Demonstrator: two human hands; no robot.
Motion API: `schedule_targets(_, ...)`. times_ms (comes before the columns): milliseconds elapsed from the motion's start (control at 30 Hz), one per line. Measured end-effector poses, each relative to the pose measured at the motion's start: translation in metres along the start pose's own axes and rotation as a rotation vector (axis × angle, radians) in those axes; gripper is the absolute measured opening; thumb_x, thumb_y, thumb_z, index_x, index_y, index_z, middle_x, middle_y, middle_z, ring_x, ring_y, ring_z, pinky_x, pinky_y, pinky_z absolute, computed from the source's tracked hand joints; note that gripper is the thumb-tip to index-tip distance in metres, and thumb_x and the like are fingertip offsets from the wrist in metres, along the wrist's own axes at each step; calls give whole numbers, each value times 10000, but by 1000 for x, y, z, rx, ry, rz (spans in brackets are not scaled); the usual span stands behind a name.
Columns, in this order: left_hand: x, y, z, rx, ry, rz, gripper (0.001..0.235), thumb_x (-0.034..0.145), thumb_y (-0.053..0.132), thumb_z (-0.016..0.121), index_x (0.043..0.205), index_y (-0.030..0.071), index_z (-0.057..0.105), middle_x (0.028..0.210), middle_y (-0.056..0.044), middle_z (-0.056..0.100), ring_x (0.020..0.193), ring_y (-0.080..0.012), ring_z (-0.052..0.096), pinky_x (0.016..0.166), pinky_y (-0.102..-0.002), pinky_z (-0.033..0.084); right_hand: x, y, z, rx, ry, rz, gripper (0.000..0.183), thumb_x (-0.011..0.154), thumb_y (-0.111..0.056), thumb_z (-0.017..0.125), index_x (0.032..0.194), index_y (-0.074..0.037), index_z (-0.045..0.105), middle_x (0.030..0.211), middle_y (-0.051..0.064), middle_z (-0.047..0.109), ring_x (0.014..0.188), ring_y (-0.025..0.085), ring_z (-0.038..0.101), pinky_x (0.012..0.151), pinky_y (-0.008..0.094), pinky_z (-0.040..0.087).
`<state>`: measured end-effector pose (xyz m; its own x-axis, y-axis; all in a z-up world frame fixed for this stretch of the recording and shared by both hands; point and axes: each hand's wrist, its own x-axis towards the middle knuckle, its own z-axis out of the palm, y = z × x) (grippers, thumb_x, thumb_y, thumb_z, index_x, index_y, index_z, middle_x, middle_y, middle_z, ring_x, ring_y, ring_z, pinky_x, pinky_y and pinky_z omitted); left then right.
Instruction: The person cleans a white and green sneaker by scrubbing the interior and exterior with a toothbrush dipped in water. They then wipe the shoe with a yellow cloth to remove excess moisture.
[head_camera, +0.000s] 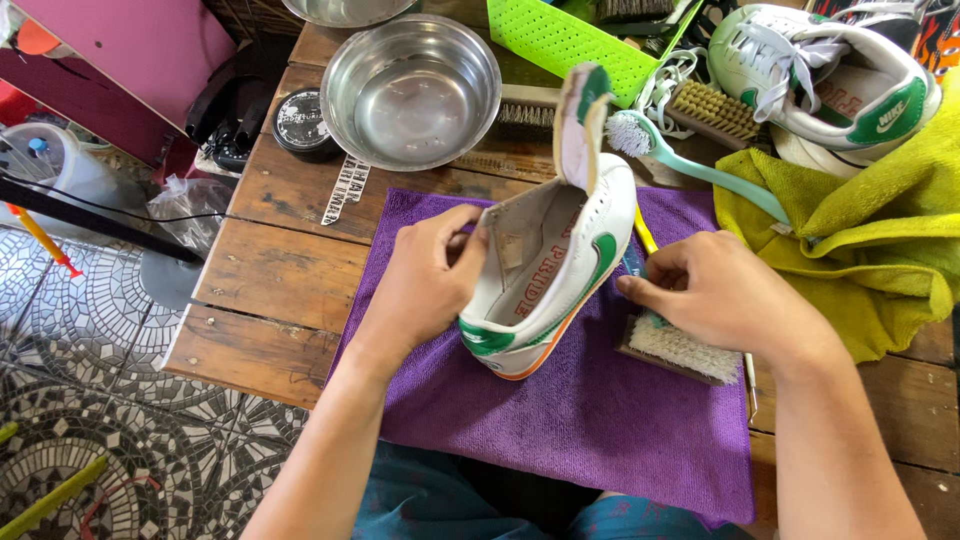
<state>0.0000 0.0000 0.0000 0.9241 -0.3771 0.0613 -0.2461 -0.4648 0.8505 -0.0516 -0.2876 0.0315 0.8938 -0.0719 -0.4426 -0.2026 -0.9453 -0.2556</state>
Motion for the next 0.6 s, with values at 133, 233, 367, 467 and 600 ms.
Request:
schedule_targets(133,10,15,6,148,-70,-69,173,950,214,613,802,131,645,727,-79,740,644,-243,556,666,-457,430,6,17,-3,27,2,5,514,1039,-474,780,724,-69,786,612,37,634,660,163,523,660,401,455)
schedule_targets(233,14,18,11,206,-153,-186,330,949,293,650,687,110,563,617,-87,659,621,-296,470,676,-499,394,-5,4,-22,80,-51,184,467,1072,-405,756,767,-75,884,644,99,854,602,181,741,630,342,541)
schedule_targets(367,10,9,13,142,-87,-97,370,979,203,622,650,131,467,649,22,378,696,-137,343,606,-454,317,3,19,-16,132,49,109,486,1115,-393,710,764,-87,849,595,81,850,553,162,682,614,346,489)
schedule_targets(467,5,7,8,122,-34,-140,379,984,233,639,649,142,488,678,71,401,718,-83,405,605,-425,342,12,33,-4,99,264,2,308,1050,-339,763,862,-117,863,729,67,851,676,215,743,715,394,527)
schedule_targets(600,-4,-3,14,-49,86,-267,260,1009,202,735,761,133,773,720,66,736,705,-70,568,620,-348,483,22,47,12,-69,610,-109,237,947,-410,860,1083,-223,809,1022,-52,820,980,325,769,831,552,579)
